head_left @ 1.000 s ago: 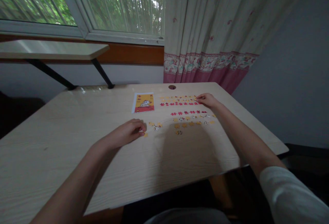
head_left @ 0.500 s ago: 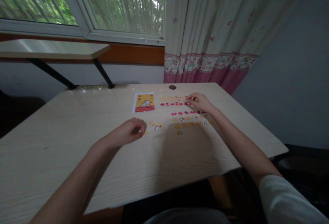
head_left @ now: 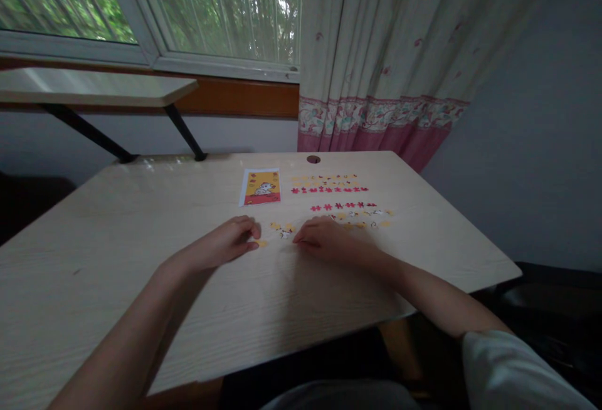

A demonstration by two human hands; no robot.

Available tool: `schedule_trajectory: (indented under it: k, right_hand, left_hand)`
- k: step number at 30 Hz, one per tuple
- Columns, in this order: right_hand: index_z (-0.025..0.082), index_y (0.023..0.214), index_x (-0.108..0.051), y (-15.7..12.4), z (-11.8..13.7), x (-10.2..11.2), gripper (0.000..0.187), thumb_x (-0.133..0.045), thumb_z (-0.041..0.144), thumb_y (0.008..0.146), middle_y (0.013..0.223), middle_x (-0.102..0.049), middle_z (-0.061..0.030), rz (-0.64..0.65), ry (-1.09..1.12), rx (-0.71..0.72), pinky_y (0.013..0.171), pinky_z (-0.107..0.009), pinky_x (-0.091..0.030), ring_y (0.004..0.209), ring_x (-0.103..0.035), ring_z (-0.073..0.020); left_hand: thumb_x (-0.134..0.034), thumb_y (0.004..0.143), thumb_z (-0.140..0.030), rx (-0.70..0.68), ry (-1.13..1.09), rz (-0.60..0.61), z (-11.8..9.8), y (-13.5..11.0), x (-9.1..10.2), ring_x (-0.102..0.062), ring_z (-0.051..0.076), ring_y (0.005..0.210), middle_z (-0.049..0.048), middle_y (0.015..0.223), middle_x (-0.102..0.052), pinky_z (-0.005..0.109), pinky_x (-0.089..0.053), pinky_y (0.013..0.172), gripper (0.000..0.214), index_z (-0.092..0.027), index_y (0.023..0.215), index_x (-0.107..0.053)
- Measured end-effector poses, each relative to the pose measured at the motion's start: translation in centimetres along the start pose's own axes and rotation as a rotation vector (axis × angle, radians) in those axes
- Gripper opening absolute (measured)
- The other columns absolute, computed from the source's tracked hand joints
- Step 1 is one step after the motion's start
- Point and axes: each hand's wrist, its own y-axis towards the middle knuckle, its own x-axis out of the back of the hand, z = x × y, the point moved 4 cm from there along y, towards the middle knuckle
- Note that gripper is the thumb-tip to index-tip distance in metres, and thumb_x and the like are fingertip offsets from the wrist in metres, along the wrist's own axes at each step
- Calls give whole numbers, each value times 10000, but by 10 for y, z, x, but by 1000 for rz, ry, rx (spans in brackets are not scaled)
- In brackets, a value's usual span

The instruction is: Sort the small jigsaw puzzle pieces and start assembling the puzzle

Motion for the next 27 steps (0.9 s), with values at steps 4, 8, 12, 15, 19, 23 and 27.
schedule_trajectory:
  k: [4,8,12,15,19,23,27]
  right_hand:
    - [202,958,-669,0,13,-8,167,-527,222,872,960,-685,-35,33,-17,6,840,-303,-424,886,-600,-145]
    - [210,964,-663,-3,16,-15,165,-527,225,872,993,-677,-26,40,-24,32,872,-310,-401,925,-591,-144]
    - [216,985,-658,-4,17,-18,179,-509,232,887,1006,-674,-27,30,-28,42,883,-306,-382,932,-586,-137]
    - [215,991,-660,-3,17,-18,180,-518,230,881,1004,-673,-33,40,-37,30,870,-306,-380,920,-586,-139]
    - [209,998,-661,-2,18,-19,190,-510,236,885,1012,-670,-36,53,-40,20,868,-300,-377,922,-585,-142]
    - [208,991,-663,-2,18,-18,190,-506,236,887,1015,-670,-35,48,-40,9,870,-301,-374,919,-584,-143]
    - [209,990,-662,-2,18,-16,188,-507,234,889,1014,-673,-34,54,-32,0,871,-299,-374,922,-583,-138]
  left_hand:
    - [-497,779,-268,2,13,35,-4,0,0,-525,180,743,26,780,-573,272,-404,678,108,-179,798,-556]
    - [-510,754,-234,-22,10,46,-6,1,1,-518,174,754,15,783,-571,266,-399,689,65,-182,780,-539]
    - [-516,757,-234,-22,19,45,-1,1,-1,-523,181,772,25,817,-581,280,-406,708,111,-179,842,-561]
    - [-508,775,-243,-34,25,44,0,1,-1,-525,183,790,35,847,-587,293,-415,727,145,-179,887,-575]
    - [-488,785,-229,-68,22,61,-1,1,-1,-533,184,818,37,849,-590,305,-419,772,113,-177,837,-574]
    - [-502,758,-215,-55,24,53,-4,1,1,-529,180,806,30,833,-590,292,-414,757,90,-177,816,-559]
    - [-482,746,-215,-13,-7,86,-12,1,3,-520,162,744,5,753,-565,258,-404,694,62,-175,746,-529]
